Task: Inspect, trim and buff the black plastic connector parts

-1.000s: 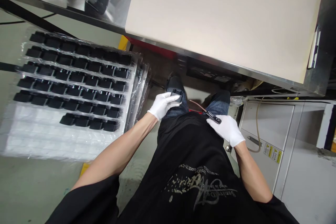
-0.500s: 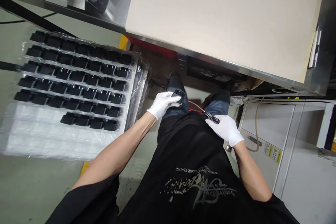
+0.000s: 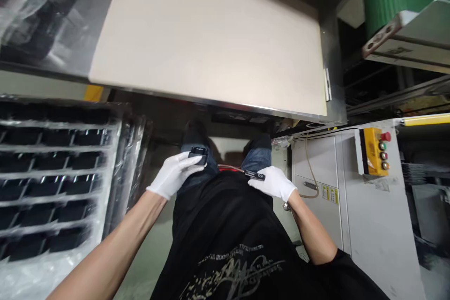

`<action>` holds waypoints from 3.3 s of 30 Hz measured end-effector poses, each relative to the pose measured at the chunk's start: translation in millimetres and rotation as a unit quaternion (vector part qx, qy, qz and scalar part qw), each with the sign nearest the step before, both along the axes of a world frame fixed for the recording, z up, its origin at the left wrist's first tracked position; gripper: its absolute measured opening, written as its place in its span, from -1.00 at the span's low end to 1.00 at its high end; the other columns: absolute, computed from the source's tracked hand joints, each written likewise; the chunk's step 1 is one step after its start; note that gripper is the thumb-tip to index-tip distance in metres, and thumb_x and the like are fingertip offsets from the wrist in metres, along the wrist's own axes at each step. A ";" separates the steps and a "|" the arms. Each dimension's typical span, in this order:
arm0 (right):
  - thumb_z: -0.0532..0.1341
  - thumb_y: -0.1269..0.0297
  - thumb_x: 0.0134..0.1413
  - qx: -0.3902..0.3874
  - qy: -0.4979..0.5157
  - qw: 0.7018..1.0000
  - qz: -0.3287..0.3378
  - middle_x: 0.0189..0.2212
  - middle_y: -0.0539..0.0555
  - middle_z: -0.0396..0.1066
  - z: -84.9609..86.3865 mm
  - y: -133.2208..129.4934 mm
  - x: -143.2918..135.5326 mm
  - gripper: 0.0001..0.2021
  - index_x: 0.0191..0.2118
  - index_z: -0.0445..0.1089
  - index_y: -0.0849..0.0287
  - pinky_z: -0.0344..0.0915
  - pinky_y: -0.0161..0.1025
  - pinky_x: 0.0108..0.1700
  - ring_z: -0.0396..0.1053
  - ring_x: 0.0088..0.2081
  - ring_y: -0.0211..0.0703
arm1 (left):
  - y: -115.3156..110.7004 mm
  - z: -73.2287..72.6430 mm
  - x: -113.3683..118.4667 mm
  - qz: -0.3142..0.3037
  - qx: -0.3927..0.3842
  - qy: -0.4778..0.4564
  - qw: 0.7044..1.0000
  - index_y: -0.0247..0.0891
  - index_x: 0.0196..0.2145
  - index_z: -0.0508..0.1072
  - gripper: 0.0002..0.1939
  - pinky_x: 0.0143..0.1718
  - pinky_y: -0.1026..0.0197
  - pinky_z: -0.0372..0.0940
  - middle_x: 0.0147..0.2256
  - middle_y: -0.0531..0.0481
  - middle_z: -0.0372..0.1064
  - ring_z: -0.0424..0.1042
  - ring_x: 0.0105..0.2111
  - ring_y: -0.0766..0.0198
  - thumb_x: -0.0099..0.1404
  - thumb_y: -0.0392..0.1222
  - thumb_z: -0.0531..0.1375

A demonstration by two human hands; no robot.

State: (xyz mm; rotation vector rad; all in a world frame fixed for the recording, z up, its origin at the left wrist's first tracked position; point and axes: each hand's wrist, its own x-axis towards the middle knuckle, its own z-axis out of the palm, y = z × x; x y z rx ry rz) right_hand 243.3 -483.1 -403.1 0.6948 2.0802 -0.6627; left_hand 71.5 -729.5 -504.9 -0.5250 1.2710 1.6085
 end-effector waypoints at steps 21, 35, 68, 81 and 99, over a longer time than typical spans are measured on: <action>0.43 0.13 0.03 0.269 0.590 0.656 -0.387 -0.16 0.24 0.65 3.9 170.7 46.4 -0.61 -0.11 0.65 0.35 0.49 -0.05 0.09 0.60 -0.13 0.01 | 64.6 185.2 32.6 -0.058 0.165 0.042 0.984 -0.27 -0.64 0.31 -0.58 -0.62 0.27 0.03 -0.74 -0.01 0.22 0.20 -0.72 0.36 0.27 -0.05 0.29; 0.21 0.11 0.15 0.343 0.477 0.715 -0.379 -0.01 0.30 0.59 -74.2 184.6 29.5 -0.63 -0.05 0.50 0.27 0.43 0.06 0.19 0.54 0.04 0.12 | 50.5 201.5 38.1 -0.065 0.143 -0.030 0.987 -0.13 -0.43 0.14 -0.59 -0.67 0.27 -0.11 -0.76 0.17 0.13 0.05 -0.79 0.40 0.22 -0.05 0.36; 0.23 0.13 0.02 0.279 0.437 0.764 -0.383 -0.22 0.15 0.60 -57.5 100.5 5.4 -0.64 -0.10 0.52 0.21 0.51 -0.04 0.01 0.55 -0.18 -0.04 | 38.4 183.4 32.1 0.018 0.029 0.070 0.997 -0.18 -0.52 0.12 -0.45 -0.59 0.30 -0.06 -0.61 0.21 0.01 0.02 -0.60 0.45 -0.07 -0.24 0.51; 0.20 0.11 0.02 0.226 0.412 0.795 -0.384 -0.20 0.23 0.62 -68.7 66.6 -9.8 -0.63 -0.13 0.53 0.23 0.52 -0.03 0.00 0.57 -0.18 -0.01 | 30.0 181.1 18.6 0.035 0.116 -0.063 0.991 -0.15 -0.46 0.01 -0.44 -0.64 0.34 -0.17 -0.63 0.25 -0.01 -0.04 -0.67 0.52 -0.03 -0.24 0.43; 0.23 0.04 0.01 0.134 0.429 0.794 -0.410 -0.26 0.17 0.61 -93.0 35.1 -14.3 -0.61 -0.14 0.53 0.22 0.51 -0.07 -0.01 0.56 -0.23 -0.06 | 30.0 183.8 15.8 0.054 0.150 -0.089 0.983 -0.18 -0.53 0.12 -0.61 -0.62 0.30 -0.09 -0.70 0.22 0.04 0.04 -0.72 0.47 0.07 -0.21 0.35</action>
